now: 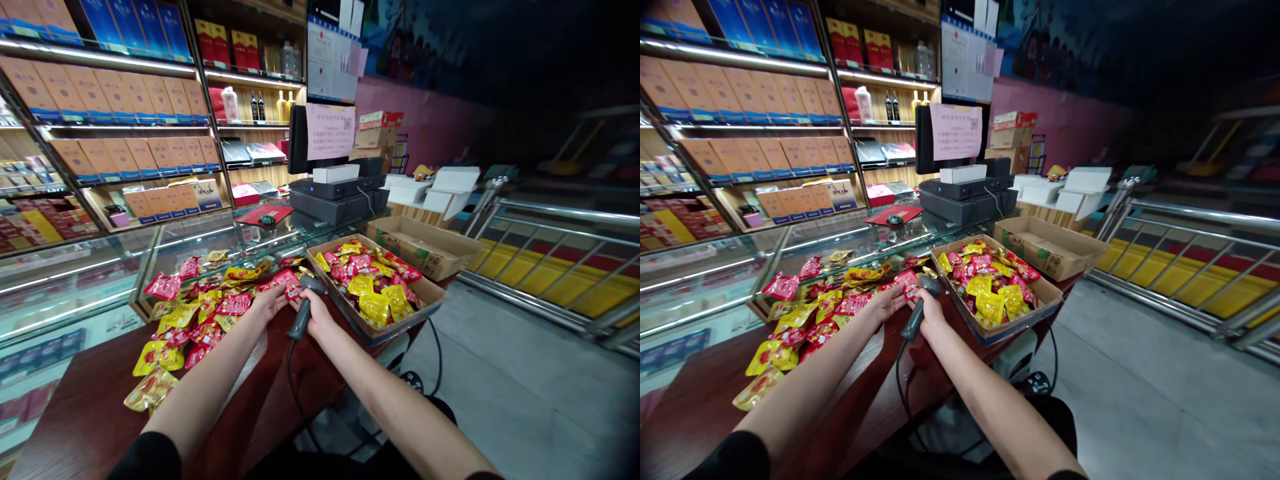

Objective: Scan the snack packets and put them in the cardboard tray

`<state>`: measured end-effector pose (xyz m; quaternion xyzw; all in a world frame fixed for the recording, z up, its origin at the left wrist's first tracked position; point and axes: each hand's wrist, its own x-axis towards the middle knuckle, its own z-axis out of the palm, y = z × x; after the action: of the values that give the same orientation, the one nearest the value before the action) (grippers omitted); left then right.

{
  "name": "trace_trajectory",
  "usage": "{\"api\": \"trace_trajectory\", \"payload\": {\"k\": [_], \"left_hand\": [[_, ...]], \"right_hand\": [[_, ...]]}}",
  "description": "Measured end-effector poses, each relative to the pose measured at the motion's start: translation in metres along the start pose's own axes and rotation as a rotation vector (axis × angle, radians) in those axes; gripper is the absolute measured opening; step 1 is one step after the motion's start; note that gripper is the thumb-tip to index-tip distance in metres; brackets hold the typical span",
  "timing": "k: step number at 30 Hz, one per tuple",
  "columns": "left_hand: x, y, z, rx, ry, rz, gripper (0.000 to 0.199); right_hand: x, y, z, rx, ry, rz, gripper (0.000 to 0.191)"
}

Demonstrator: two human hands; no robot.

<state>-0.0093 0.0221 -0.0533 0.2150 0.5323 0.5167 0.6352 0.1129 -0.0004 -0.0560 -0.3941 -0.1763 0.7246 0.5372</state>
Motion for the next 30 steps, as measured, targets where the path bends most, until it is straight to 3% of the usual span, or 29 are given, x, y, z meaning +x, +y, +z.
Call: {"api": "trace_trajectory", "payload": {"k": [5, 14, 20, 30], "left_hand": [[0.012, 0.019, 0.000, 0.058, -0.026, 0.030, 0.010], [0.029, 0.061, -0.009, 0.172, -0.041, 0.160, 0.026], [0.033, 0.066, -0.012, 0.231, -0.020, 0.174, 0.032], [0.029, 0.065, -0.006, 0.261, -0.057, 0.184, 0.034]], "right_hand": [[-0.010, -0.003, -0.002, -0.049, -0.101, -0.010, 0.014], [-0.042, -0.021, 0.004, -0.516, -0.290, 0.063, 0.005], [-0.054, -0.015, 0.014, -0.708, -0.252, -0.046, 0.016], [-0.052, -0.007, 0.013, -0.698, -0.192, -0.024, 0.017]]}}
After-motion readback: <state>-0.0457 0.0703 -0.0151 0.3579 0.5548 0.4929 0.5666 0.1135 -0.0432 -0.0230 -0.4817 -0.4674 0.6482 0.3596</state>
